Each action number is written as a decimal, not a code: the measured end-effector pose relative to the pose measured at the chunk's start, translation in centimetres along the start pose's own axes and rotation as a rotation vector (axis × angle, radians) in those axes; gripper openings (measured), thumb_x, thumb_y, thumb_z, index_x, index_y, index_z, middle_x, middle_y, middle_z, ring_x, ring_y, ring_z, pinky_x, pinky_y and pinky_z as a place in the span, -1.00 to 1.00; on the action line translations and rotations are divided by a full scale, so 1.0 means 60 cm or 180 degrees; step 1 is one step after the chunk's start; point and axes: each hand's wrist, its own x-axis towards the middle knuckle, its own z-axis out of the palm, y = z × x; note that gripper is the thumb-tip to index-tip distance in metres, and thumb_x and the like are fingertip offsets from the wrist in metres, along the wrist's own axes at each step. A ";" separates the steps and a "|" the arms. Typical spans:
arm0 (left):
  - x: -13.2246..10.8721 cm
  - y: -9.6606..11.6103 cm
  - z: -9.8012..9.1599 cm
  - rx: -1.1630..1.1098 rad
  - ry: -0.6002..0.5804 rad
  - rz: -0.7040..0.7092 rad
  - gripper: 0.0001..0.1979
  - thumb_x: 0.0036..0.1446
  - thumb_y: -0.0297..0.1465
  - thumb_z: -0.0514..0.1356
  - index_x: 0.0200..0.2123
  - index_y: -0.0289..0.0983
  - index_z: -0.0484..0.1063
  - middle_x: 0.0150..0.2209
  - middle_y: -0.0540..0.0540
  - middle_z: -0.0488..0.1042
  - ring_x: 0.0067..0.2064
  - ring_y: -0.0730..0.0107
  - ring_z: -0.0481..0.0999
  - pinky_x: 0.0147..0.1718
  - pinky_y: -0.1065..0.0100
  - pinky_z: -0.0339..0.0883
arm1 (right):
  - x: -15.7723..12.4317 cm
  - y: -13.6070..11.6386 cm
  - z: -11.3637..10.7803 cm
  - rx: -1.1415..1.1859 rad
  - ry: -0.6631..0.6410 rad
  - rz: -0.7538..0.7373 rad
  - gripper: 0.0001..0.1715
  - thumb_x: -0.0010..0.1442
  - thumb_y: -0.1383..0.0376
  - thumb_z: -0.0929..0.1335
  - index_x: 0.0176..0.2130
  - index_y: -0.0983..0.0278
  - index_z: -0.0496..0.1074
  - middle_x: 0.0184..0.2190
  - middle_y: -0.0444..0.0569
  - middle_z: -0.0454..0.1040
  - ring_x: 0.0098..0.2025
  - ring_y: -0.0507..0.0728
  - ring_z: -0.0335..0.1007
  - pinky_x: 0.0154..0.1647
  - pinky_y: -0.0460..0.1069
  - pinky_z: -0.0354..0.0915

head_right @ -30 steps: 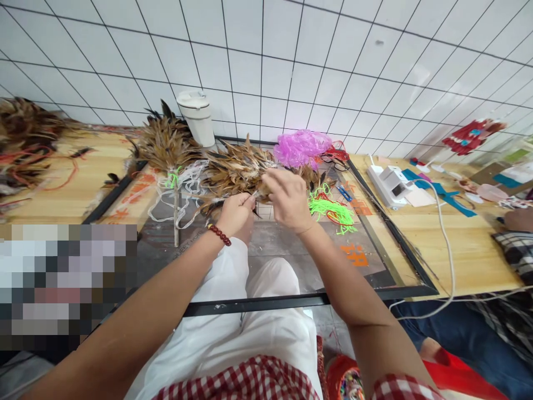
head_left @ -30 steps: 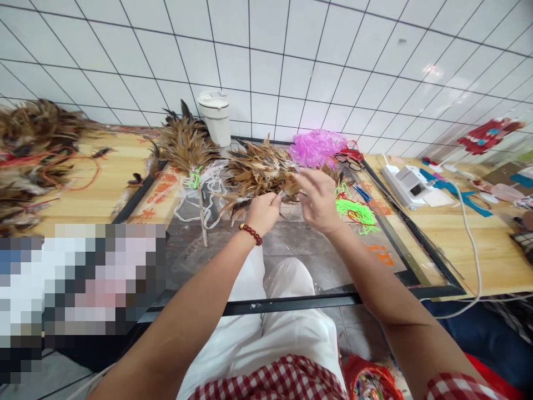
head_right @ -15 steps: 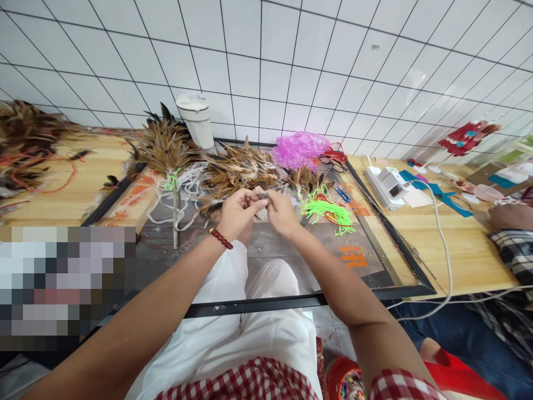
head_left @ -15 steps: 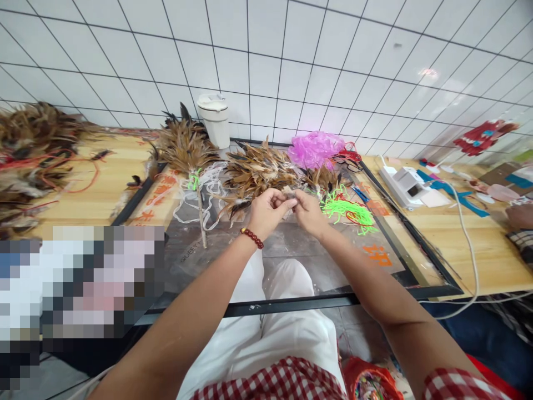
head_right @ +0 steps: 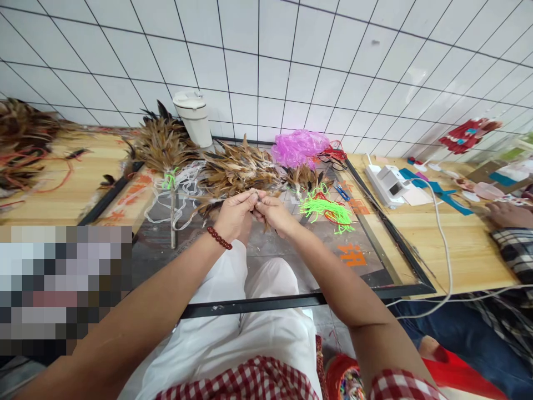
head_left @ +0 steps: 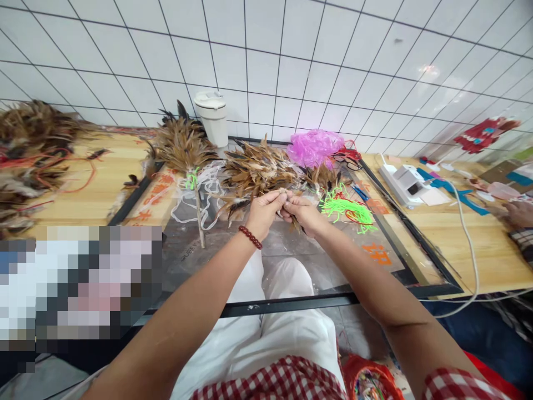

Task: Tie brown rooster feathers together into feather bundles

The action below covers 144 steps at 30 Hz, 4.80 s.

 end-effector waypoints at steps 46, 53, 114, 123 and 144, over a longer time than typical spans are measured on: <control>-0.006 0.026 0.004 -0.0626 -0.0147 -0.0280 -0.78 0.12 -0.32 0.22 -0.45 -0.33 0.30 -0.39 0.00 0.43 -0.66 0.76 0.11 -0.68 0.57 0.05 | -0.045 -0.095 -0.136 -0.0566 0.0114 -0.0163 -0.73 -0.01 0.19 0.47 -0.39 0.31 0.39 -0.61 -0.17 0.39 -0.61 -0.09 0.17 -0.62 -0.17 0.08; -0.015 0.018 0.008 -0.0048 -0.0670 -0.0783 -0.79 0.13 -0.32 0.20 -0.45 -0.33 0.32 -0.61 0.08 0.26 -0.69 0.68 0.14 -0.71 0.56 0.04 | -0.030 -0.075 -0.092 -0.0705 -0.0134 -0.0090 -0.65 -0.05 0.18 0.49 -0.29 0.31 0.43 -0.49 -0.09 0.48 -0.47 -0.01 0.34 -0.41 -0.09 0.27; -0.004 0.021 -0.001 0.0700 0.0005 -0.0717 -0.72 0.16 -0.31 0.11 -0.54 -0.32 0.26 -0.63 0.09 0.18 -0.71 0.71 -0.01 -0.71 0.54 -0.20 | -0.013 -0.022 -0.079 -0.2963 0.1173 -0.1456 -0.72 0.22 0.16 0.26 -0.37 0.25 0.46 -0.44 -0.06 0.48 -0.36 0.08 0.37 -0.26 -0.04 0.24; -0.016 0.023 0.005 0.2172 -0.1138 -0.0536 -0.75 0.11 -0.35 0.08 -0.58 -0.32 0.31 -0.63 0.07 0.21 -0.58 0.59 0.14 -0.55 0.48 0.02 | -0.019 -0.043 -0.071 -0.2888 0.0810 -0.2175 -0.74 0.23 0.19 0.30 -0.42 0.24 0.47 -0.50 -0.08 0.43 -0.40 0.06 0.34 -0.27 -0.02 0.24; 0.002 0.016 -0.009 0.1086 0.0093 -0.0482 -0.74 0.15 -0.36 0.08 -0.57 -0.31 0.24 -0.64 0.11 0.13 -0.65 0.65 0.01 -0.64 0.52 -0.13 | -0.018 -0.041 -0.075 -0.2987 0.0110 -0.2340 -0.74 0.23 0.19 0.30 -0.40 0.26 0.48 -0.46 -0.04 0.43 -0.37 0.07 0.34 -0.27 -0.01 0.26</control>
